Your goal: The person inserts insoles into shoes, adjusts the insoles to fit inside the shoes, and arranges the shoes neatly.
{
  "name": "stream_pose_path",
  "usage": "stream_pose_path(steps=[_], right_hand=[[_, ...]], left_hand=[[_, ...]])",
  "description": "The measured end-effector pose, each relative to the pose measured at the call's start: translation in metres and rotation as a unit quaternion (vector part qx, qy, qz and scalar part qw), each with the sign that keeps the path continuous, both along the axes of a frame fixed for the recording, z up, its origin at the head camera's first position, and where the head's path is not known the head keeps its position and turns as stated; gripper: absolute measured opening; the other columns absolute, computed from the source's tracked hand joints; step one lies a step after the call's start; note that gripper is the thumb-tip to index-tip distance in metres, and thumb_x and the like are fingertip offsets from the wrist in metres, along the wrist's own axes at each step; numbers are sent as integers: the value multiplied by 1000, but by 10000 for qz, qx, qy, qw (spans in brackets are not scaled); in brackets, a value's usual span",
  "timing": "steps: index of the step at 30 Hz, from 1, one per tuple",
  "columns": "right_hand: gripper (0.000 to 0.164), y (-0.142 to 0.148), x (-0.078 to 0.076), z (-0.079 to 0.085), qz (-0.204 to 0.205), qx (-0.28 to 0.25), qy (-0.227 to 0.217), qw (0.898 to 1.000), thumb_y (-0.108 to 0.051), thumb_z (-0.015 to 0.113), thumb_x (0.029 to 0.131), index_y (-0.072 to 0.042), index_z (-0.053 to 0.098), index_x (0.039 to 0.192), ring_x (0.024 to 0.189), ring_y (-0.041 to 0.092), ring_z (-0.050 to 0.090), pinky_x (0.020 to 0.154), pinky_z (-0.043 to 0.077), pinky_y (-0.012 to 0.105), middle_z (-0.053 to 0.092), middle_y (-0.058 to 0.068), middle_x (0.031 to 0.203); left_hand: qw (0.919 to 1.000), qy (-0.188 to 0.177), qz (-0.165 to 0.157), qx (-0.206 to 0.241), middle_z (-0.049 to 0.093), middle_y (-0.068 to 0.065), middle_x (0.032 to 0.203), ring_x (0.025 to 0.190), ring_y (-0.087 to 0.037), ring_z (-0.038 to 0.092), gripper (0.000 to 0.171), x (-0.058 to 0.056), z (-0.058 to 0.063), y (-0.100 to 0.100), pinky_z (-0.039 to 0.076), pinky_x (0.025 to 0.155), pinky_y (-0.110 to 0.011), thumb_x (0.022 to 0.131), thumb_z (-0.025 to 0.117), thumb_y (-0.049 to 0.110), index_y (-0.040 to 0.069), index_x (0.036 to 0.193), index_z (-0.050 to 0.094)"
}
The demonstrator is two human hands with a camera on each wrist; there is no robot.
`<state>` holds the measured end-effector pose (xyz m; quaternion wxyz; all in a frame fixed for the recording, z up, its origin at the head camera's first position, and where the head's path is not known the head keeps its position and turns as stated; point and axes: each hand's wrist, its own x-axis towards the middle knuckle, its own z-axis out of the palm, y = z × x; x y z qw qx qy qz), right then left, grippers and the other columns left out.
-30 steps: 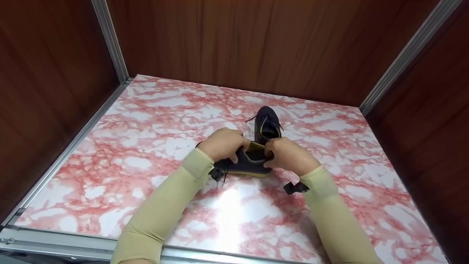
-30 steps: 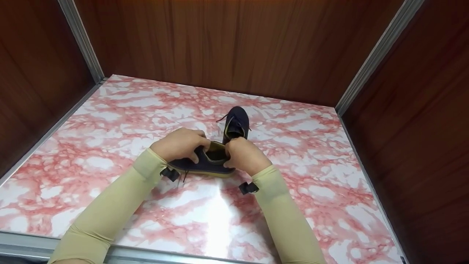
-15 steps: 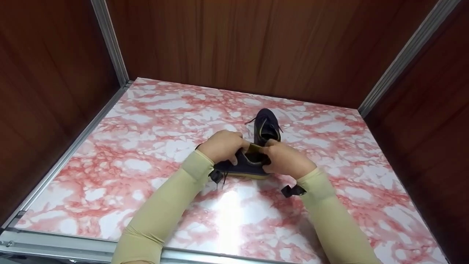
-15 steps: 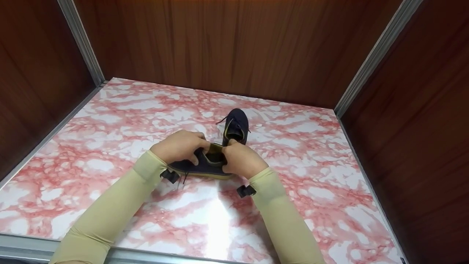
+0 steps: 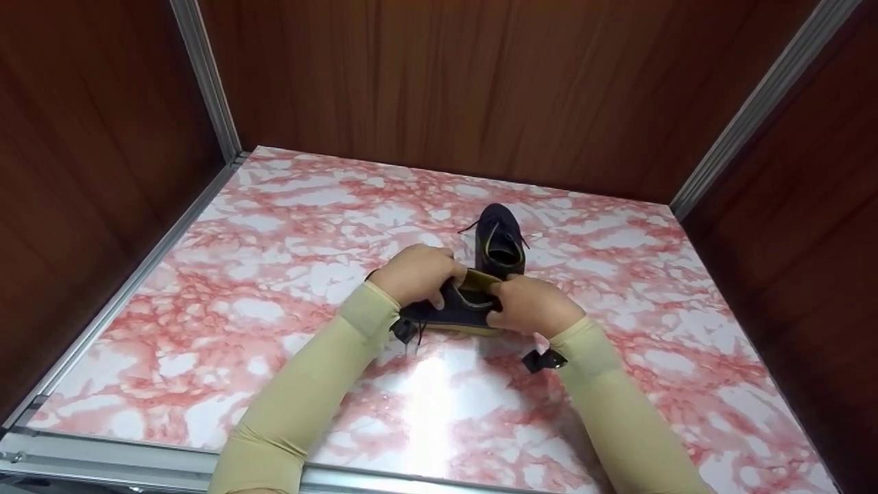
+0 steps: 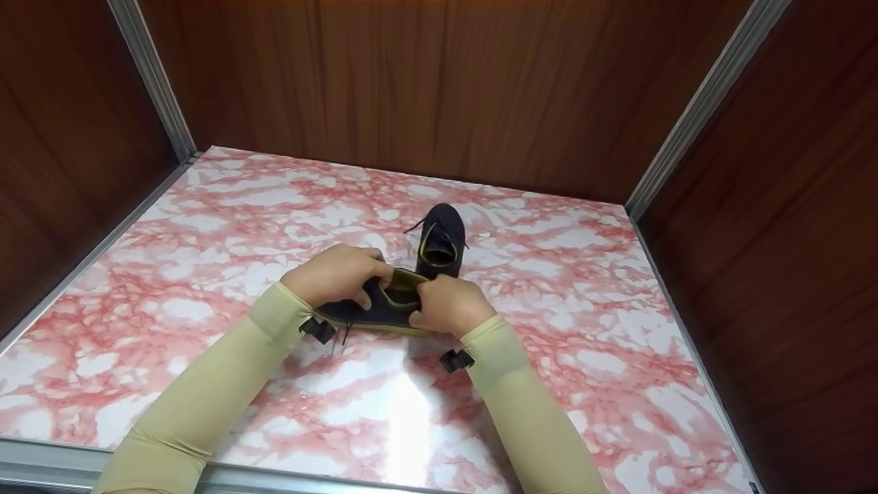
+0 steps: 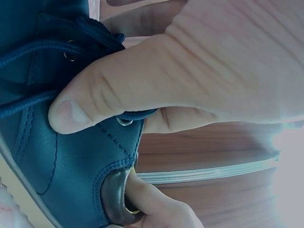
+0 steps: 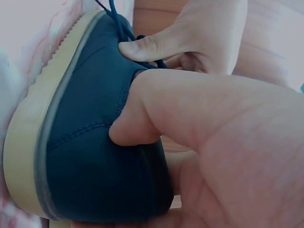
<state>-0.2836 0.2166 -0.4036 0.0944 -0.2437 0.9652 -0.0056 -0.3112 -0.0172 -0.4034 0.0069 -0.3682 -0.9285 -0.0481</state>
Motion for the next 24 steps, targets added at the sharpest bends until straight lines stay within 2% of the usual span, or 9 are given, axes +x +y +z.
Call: stream_pose_path(steps=[3, 7, 9, 17, 24], right_hand=[[23, 1, -1, 1, -13, -61, -73, 10000, -30, 71, 92, -11, 70, 105, 65, 22, 65, 65, 54, 42, 69, 8, 87], [38, 2, -1, 1, -43, -148, -253, 9996, -29, 72, 92, -9, 65, 123, 70, 22, 63, 69, 53, 41, 69, 9, 90], [41, 2, -2, 1, -53, -148, -311, 9994, -31, 74, 93, -8, 63, 125, 72, 22, 63, 71, 54, 42, 69, 9, 92], [39, -3, -4, -5, -220, -90, -185, 9995, -50, 83, 94, -13, 70, 90, 70, 22, 63, 72, 55, 45, 70, 5, 83], [41, -6, -4, -7, -244, -21, -113, 9996, -51, 82, 94, -13, 69, 84, 65, 21, 59, 66, 51, 40, 66, 3, 77]], left_hand=[[10000, 31, 2, 20, 73, -6, 110, 97, -30, 73, 41, -1, 0, 0, 61, 92, -49, 77, 100, 27, 21, 109, 76], [9999, 83, -63, 65, 73, -7, 109, 95, -30, 73, 42, 0, 0, -1, 61, 91, -48, 76, 99, 30, 20, 110, 76], [9999, 102, -90, 74, 73, -7, 109, 95, -30, 73, 42, 0, 1, -1, 61, 90, -48, 76, 99, 31, 19, 110, 76], [9999, -6, -75, 116, 72, -7, 108, 94, -30, 71, 38, 2, 0, -1, 60, 90, -48, 79, 99, 27, 19, 109, 76], [10000, 1, -54, 70, 73, -6, 110, 96, -30, 72, 38, 2, 1, -2, 61, 92, -48, 80, 99, 26, 19, 111, 77]])
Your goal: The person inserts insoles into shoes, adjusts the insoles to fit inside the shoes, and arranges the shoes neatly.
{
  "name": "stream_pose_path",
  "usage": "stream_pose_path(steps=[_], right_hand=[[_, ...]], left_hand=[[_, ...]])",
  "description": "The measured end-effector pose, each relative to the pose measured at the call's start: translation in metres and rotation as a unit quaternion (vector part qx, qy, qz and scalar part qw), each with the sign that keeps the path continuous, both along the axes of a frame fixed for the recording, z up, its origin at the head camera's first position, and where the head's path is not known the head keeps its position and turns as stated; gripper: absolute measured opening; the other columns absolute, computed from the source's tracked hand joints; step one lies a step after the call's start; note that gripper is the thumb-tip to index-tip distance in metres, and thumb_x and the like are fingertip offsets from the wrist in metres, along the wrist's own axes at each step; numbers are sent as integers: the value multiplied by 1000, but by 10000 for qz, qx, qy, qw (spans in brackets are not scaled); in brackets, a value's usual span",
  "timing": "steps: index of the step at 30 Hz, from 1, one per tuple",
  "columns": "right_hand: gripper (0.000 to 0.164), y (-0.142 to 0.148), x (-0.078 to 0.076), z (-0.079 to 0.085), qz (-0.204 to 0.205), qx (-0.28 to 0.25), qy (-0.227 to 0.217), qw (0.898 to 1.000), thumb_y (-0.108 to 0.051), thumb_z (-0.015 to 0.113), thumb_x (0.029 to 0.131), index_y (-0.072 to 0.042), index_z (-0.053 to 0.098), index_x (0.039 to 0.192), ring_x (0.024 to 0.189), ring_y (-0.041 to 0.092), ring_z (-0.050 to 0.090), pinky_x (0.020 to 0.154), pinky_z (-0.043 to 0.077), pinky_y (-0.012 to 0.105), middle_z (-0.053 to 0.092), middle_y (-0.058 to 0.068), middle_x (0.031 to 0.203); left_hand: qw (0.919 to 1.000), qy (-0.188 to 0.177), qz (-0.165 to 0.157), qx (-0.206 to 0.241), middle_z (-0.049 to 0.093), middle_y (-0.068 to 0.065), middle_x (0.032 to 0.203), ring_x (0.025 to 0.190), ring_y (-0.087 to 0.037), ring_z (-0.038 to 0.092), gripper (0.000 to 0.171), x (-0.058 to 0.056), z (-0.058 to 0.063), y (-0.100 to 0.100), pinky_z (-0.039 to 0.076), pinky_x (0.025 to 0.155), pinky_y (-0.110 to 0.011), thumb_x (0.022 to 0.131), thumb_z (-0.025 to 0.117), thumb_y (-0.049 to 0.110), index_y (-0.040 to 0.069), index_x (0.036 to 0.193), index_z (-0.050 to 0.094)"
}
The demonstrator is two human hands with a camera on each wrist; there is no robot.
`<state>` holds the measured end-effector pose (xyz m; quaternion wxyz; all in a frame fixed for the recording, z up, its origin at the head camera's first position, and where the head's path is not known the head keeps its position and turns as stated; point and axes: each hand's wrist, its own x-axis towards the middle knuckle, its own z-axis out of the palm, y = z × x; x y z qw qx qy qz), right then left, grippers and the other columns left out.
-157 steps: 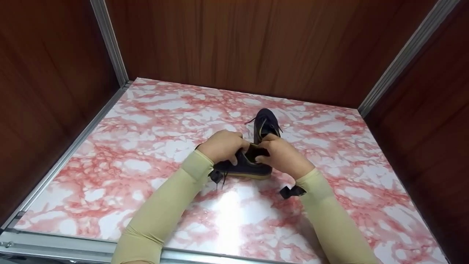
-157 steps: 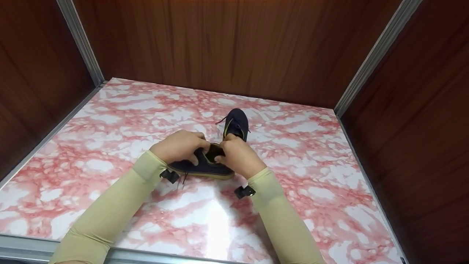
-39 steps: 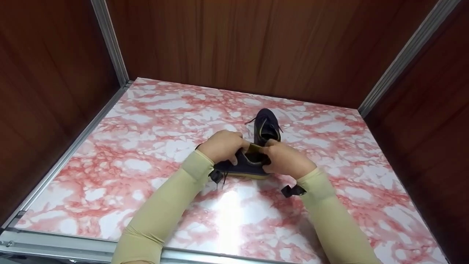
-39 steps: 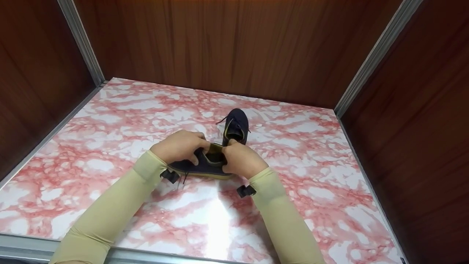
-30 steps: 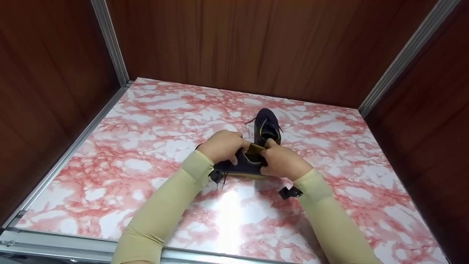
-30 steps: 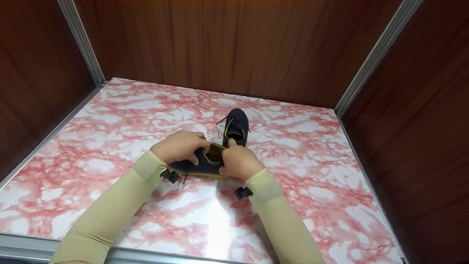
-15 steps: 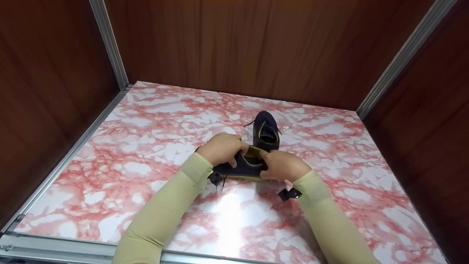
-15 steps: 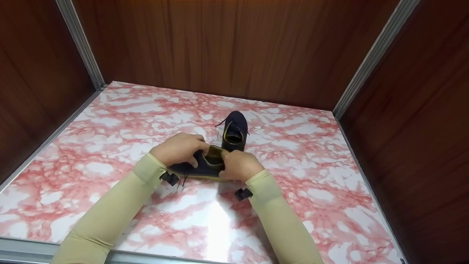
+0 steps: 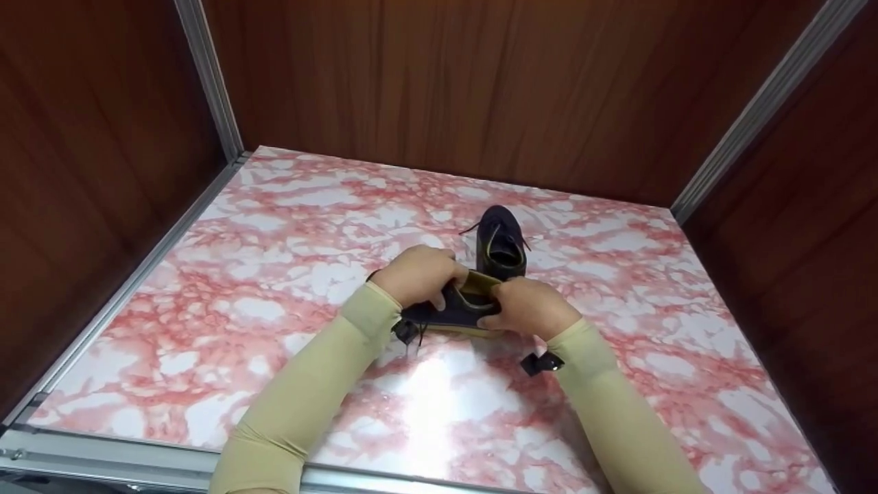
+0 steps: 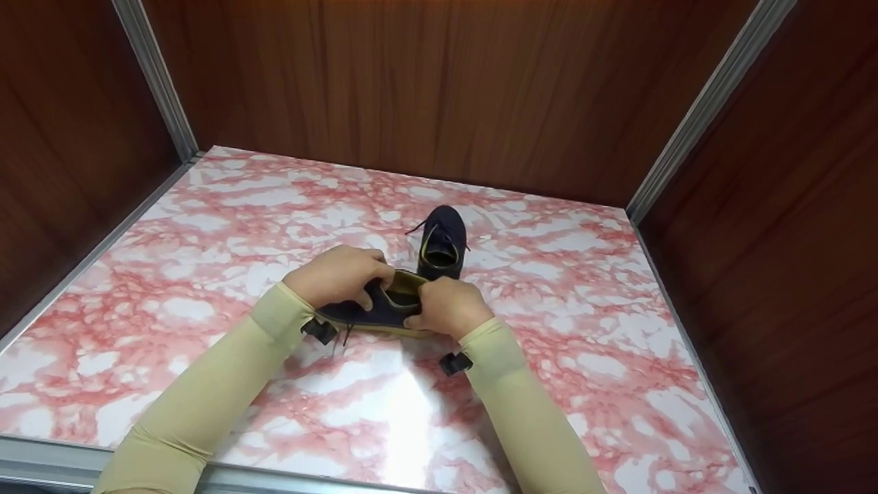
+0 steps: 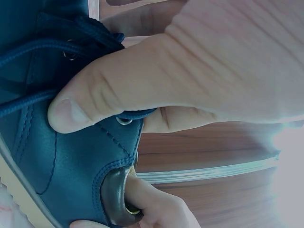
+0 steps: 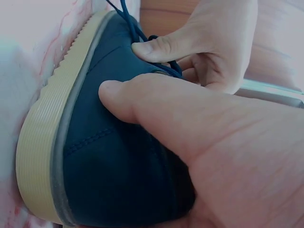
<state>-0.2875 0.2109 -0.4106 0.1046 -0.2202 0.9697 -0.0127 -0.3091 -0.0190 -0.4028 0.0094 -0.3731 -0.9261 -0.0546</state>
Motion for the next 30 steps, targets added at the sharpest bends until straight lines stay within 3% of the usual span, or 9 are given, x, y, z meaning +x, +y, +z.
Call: stream_pose_path(steps=[12, 16, 21, 23, 26, 30], right_hand=[[44, 0, 1, -1, 51, -76, 265, 9996, -49, 83, 93, -12, 67, 77, 62, 20, 55, 61, 49, 40, 61, 3, 74], [46, 1, 1, -1, 78, -175, 169, 9997, -49, 83, 94, -13, 63, 73, 62, 19, 53, 61, 47, 38, 58, 1, 73], [32, 1, 3, 0, 170, -178, -15, 9997, -44, 83, 96, -15, 72, 89, 67, 19, 58, 65, 49, 37, 65, 4, 82], [27, 0, 5, 2, 248, -113, 168, 9995, -40, 87, 94, -15, 75, 97, 73, 20, 61, 68, 53, 39, 66, 7, 91], [28, -2, 10, 6, 426, -75, 833, 9956, -36, 95, 86, -16, 79, 97, 85, 27, 63, 73, 59, 45, 65, 10, 103], [30, -6, 15, 10, 889, -347, 1779, 9794, -29, 102, 77, -16, 77, 88, 98, 33, 58, 80, 60, 49, 64, 9, 107]], left_hand=[[10000, 86, -7, -20, 73, -6, 110, 97, -30, 74, 42, -1, 0, 0, 61, 92, -48, 77, 99, 29, 20, 111, 77], [9999, 135, -24, -50, 74, -6, 111, 98, -30, 75, 43, -2, -1, 1, 61, 93, -48, 77, 99, 31, 20, 112, 77], [9999, 121, -8, -40, 74, -6, 110, 98, -30, 74, 42, -1, -3, 0, 61, 92, -49, 78, 99, 31, 20, 112, 77], [9999, 103, -7, -61, 74, -6, 110, 97, -30, 74, 42, -1, -3, -1, 61, 92, -49, 78, 99, 31, 20, 112, 77], [10000, 33, 21, -66, 74, -6, 110, 97, -29, 73, 40, -2, -4, 0, 61, 93, -48, 79, 98, 30, 20, 111, 77], [10000, 18, 33, -43, 74, -6, 111, 99, -29, 73, 41, -3, -1, 0, 60, 94, -49, 78, 99, 28, 21, 112, 77]])
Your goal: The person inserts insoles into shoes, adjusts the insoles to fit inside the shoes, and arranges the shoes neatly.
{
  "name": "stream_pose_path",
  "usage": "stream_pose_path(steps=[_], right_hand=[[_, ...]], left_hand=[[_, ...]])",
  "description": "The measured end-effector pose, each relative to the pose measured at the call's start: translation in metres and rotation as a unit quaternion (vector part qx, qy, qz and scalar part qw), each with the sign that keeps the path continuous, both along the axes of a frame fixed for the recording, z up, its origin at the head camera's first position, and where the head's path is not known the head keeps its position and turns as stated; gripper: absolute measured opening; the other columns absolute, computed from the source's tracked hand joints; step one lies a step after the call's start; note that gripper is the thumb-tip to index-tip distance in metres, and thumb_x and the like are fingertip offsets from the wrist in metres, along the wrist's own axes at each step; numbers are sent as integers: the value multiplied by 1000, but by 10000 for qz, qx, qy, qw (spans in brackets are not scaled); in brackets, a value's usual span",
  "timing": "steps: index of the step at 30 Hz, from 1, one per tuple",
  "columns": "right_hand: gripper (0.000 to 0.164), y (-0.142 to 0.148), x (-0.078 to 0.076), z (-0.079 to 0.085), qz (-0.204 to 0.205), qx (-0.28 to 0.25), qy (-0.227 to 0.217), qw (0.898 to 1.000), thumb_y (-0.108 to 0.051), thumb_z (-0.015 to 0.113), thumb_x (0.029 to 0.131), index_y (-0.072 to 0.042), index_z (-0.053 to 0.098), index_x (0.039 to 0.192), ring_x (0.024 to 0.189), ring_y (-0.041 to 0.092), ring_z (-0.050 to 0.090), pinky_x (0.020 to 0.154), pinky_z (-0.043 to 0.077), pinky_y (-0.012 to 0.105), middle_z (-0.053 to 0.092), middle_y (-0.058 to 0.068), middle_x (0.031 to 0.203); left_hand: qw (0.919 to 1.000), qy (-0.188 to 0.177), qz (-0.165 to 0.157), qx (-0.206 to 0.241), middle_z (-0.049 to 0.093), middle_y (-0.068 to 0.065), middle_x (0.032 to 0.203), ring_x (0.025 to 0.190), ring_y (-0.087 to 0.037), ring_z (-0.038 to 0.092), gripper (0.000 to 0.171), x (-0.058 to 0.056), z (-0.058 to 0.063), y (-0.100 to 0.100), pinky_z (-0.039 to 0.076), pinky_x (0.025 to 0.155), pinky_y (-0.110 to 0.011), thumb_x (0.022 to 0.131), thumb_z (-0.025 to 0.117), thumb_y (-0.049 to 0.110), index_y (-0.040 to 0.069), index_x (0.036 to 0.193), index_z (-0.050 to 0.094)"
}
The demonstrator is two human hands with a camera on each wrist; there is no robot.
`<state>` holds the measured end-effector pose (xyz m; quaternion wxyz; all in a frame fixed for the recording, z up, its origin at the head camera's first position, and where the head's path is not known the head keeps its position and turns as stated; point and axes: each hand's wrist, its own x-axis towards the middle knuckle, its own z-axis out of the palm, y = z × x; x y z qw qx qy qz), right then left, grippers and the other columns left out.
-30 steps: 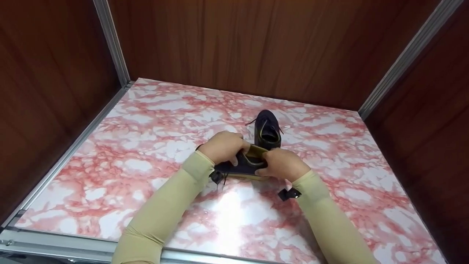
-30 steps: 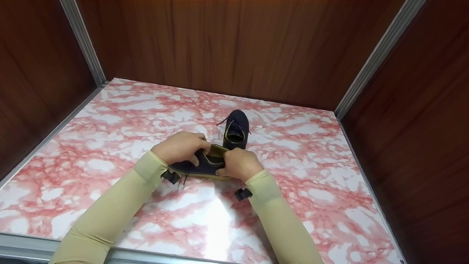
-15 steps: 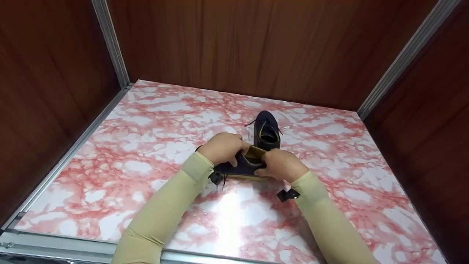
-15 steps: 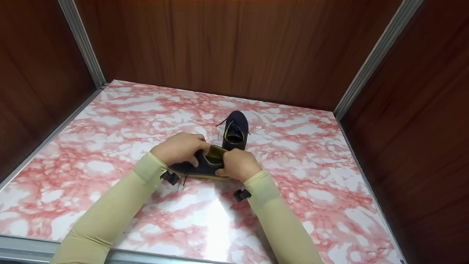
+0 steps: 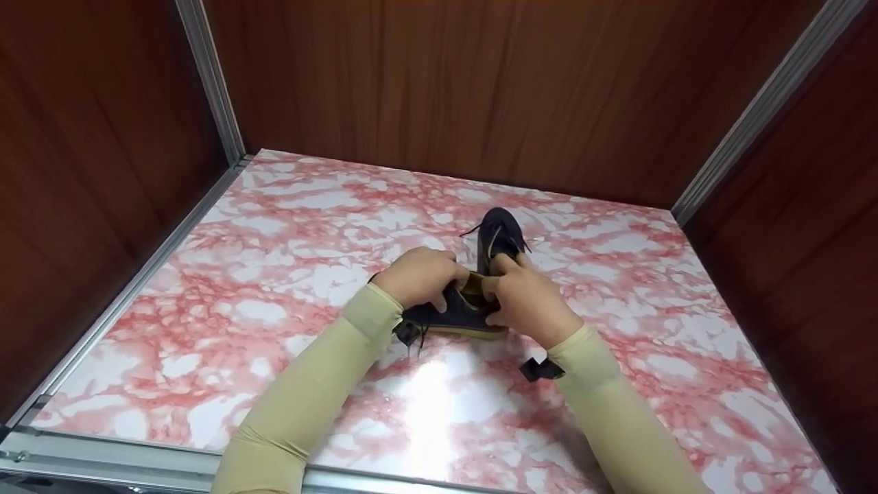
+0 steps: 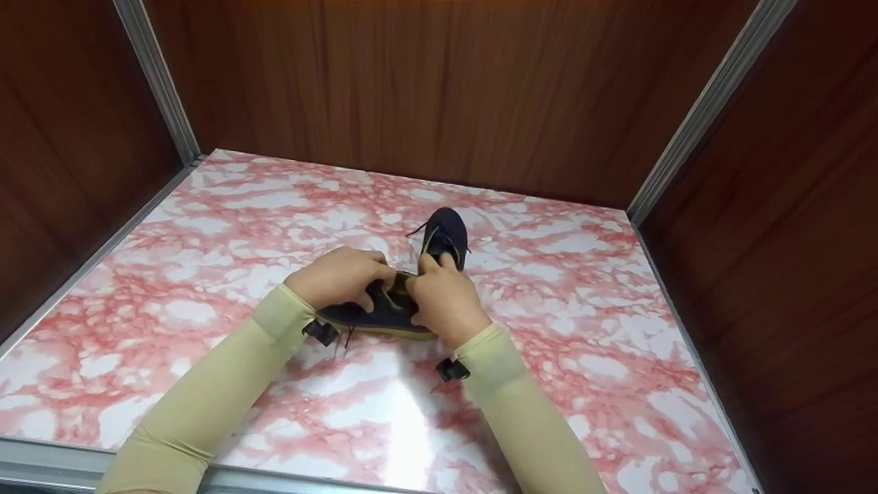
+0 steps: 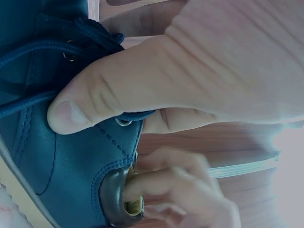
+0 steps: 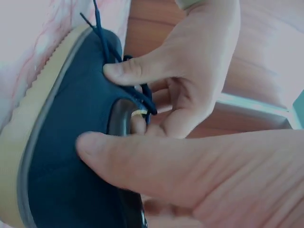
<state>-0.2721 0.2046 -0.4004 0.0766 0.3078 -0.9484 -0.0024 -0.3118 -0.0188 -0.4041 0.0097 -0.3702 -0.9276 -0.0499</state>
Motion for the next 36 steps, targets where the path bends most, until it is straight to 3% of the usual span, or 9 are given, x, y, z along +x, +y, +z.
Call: stream_pose_path(steps=[3, 7, 13, 17, 25, 31, 36], right_hand=[[29, -2, 1, -2, 337, -93, -46, 9994, -27, 99, 80, -15, 73, 84, 89, 27, 60, 74, 59, 45, 66, 4, 101], [30, -6, 0, -11, 446, 238, -308, 9982, -35, 90, 89, -16, 69, 81, 66, 20, 63, 63, 58, 46, 69, 2, 83], [41, -9, -5, -25, 457, 485, 246, 9975, -44, 88, 89, -16, 67, 69, 56, 27, 64, 58, 57, 52, 65, 3, 63], [39, -9, -8, -26, 369, 520, 272, 9976, -43, 89, 88, -15, 70, 70, 57, 29, 64, 59, 58, 54, 66, 4, 63], [37, -12, -6, -26, 433, 708, 449, 9955, -41, 84, 97, -8, 75, 80, 51, 27, 62, 56, 61, 52, 62, 5, 58], [37, -11, -4, -26, 409, 481, -210, 9978, -41, 83, 97, -11, 72, 78, 57, 26, 63, 61, 59, 53, 68, 7, 67], [42, -12, -5, -26, 330, 649, -82, 9973, -47, 87, 92, -12, 71, 75, 53, 25, 59, 58, 58, 53, 65, 4, 62]], left_hand=[[10000, 53, -30, 11, 75, -6, 111, 101, -29, 73, 41, 0, 1, 0, 60, 95, -49, 77, 98, 28, 21, 112, 77], [9999, 92, -98, 20, 75, -6, 111, 101, -29, 74, 39, 2, 2, -1, 61, 94, -49, 78, 98, 28, 20, 111, 77], [9998, 128, -119, 73, 74, -7, 111, 99, -31, 74, 40, 1, 3, -1, 61, 93, -48, 77, 98, 27, 20, 110, 77], [9999, 92, -76, 92, 74, -6, 111, 100, -31, 74, 41, 0, 2, -1, 61, 94, -49, 77, 98, 28, 20, 111, 77], [9997, 90, -88, 199, 75, -6, 108, 98, -29, 74, 38, 0, 1, -4, 61, 93, -48, 78, 98, 25, 19, 109, 76], [9998, 54, -102, 173, 74, -6, 108, 98, -29, 73, 38, 1, -2, -2, 61, 93, -48, 78, 98, 26, 19, 109, 76], [9998, 42, -90, 172, 74, -6, 110, 98, -30, 73, 39, 0, -1, -2, 61, 93, -49, 78, 98, 25, 19, 110, 76]])
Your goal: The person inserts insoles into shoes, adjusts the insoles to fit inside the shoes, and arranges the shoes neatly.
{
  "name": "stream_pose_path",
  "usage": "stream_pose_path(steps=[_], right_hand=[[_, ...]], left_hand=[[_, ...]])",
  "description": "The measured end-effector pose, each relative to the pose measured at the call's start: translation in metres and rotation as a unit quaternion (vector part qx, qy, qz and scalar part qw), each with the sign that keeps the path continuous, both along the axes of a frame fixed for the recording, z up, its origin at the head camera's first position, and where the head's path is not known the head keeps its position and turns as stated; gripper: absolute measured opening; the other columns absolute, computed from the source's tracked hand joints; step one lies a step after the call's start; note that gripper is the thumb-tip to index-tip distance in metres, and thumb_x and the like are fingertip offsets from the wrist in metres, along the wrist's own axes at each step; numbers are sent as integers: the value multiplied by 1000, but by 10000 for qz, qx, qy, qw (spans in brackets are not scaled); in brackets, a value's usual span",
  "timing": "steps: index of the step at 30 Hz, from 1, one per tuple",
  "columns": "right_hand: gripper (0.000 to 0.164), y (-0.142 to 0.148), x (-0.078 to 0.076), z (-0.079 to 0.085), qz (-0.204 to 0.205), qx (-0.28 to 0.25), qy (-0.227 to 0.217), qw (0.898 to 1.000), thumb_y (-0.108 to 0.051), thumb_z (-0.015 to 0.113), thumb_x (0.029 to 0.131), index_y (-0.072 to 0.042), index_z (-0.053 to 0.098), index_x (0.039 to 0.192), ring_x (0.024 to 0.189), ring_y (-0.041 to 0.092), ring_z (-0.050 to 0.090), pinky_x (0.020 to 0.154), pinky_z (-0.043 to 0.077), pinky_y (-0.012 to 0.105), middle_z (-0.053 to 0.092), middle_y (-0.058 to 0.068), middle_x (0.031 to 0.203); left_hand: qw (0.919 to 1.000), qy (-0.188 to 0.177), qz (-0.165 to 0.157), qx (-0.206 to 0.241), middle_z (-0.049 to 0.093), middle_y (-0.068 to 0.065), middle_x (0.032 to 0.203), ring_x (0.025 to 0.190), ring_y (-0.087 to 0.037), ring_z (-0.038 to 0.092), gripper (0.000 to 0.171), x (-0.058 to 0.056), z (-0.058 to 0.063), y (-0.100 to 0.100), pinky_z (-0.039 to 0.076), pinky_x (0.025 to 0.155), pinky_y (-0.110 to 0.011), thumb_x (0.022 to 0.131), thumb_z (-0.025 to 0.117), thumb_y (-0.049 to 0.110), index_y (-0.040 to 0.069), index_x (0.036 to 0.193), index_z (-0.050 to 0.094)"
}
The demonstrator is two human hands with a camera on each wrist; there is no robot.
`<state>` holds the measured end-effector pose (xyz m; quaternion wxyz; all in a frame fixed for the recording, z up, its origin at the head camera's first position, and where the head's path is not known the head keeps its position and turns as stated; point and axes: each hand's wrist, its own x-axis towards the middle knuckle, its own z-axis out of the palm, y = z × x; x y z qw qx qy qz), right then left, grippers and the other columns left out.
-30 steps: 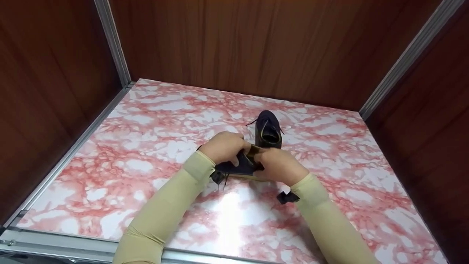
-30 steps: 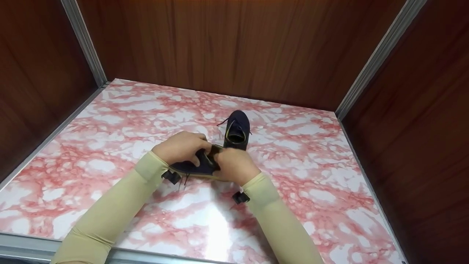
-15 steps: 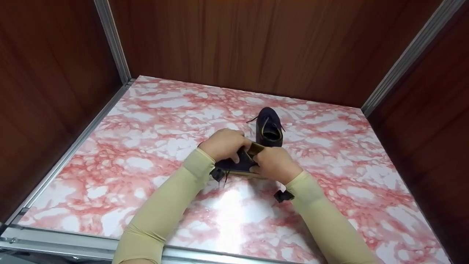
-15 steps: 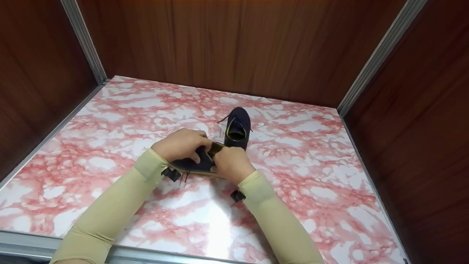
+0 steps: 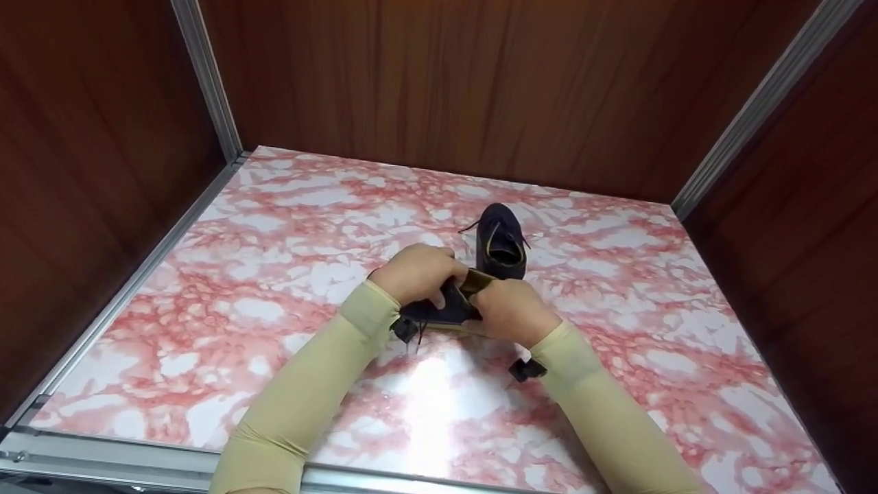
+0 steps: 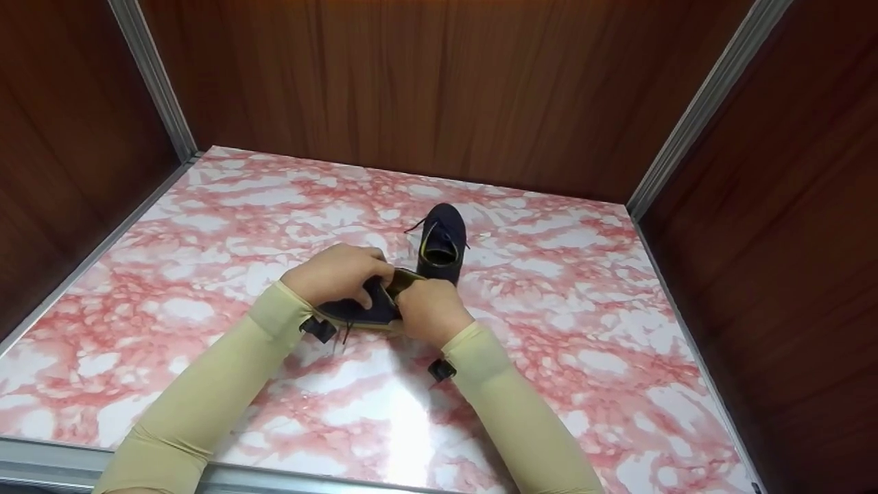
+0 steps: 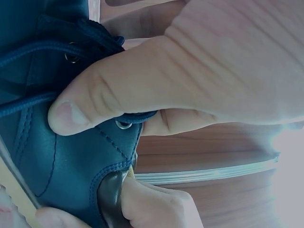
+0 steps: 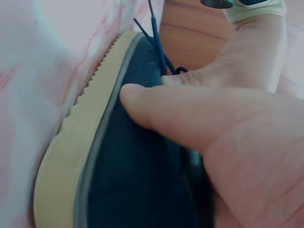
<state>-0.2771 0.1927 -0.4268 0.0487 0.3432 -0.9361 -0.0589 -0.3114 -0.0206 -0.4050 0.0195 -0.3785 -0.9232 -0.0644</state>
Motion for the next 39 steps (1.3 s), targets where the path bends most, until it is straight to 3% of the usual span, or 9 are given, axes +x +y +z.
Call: stream_pose_path(steps=[3, 6, 9, 13, 21, 26, 29, 33, 39], right_hand=[[41, -1, -1, -1, -83, 91, -91, 9999, -48, 86, 93, -12, 72, 78, 57, 27, 64, 62, 60, 54, 69, 6, 66], [36, -2, -2, -3, -35, 10, -318, 9995, -46, 87, 93, -12, 77, 95, 73, 32, 74, 70, 63, 55, 76, 9, 90], [39, 0, -3, -6, 187, -242, -484, 9984, -47, 88, 91, -14, 78, 112, 92, 33, 78, 81, 65, 54, 74, 11, 115], [40, 3, -4, -7, 511, -518, -422, 9965, -45, 90, 90, -16, 79, 117, 102, 30, 76, 87, 65, 49, 70, 8, 124], [26, 1, -1, -3, 159, -537, -399, 9976, -34, 89, 92, -12, 80, 103, 92, 31, 77, 80, 65, 52, 74, 7, 118], [35, -2, 0, -4, 128, -430, -202, 9988, -36, 90, 92, -7, 79, 109, 91, 33, 78, 79, 66, 52, 72, 9, 125], [40, -2, 1, -3, 70, -286, 2, 9996, -39, 91, 89, -8, 77, 109, 84, 35, 78, 76, 65, 53, 77, 10, 111], [36, -1, 2, 2, 96, -269, 126, 9995, -40, 92, 88, -9, 76, 97, 77, 35, 77, 72, 64, 55, 78, 11, 89], [26, -1, 5, 10, 381, -525, -365, 9972, -32, 85, 94, -13, 71, 86, 64, 19, 61, 63, 54, 41, 69, 4, 76]], left_hand=[[10000, 34, 1, -11, 74, -6, 110, 98, -30, 74, 39, 0, -1, -1, 61, 93, -49, 78, 98, 25, 20, 110, 77], [10000, 31, -17, -36, 74, -5, 109, 98, -30, 74, 39, 0, -4, -1, 61, 92, -49, 77, 98, 26, 20, 109, 76], [10000, 10, -23, -49, 74, -5, 108, 98, -30, 74, 40, 0, -5, -2, 60, 91, -49, 75, 99, 27, 20, 107, 75], [10000, -29, -9, -52, 74, -6, 108, 97, -31, 73, 40, 0, -4, -1, 60, 91, -49, 75, 99, 26, 20, 106, 75], [10000, -23, -40, -18, 73, -6, 108, 98, -30, 73, 38, -2, 1, 2, 60, 92, -50, 77, 98, 24, 20, 107, 76], [10000, -80, 33, 18, 73, -6, 110, 99, -30, 73, 37, -1, 1, 1, 61, 93, -50, 79, 97, 23, 21, 110, 76], [10000, -59, 21, 20, 74, -5, 110, 100, -29, 73, 36, -1, 2, 1, 60, 93, -50, 81, 97, 23, 21, 111, 76], [10000, -27, -8, 18, 74, -6, 111, 100, -30, 73, 35, 0, 5, 2, 61, 93, -50, 83, 96, 21, 20, 112, 75], [9999, -48, -111, 41, 74, -4, 117, 105, -28, 73, 39, 1, 3, -2, 62, 92, -49, 83, 94, 9, 20, 116, 75]])
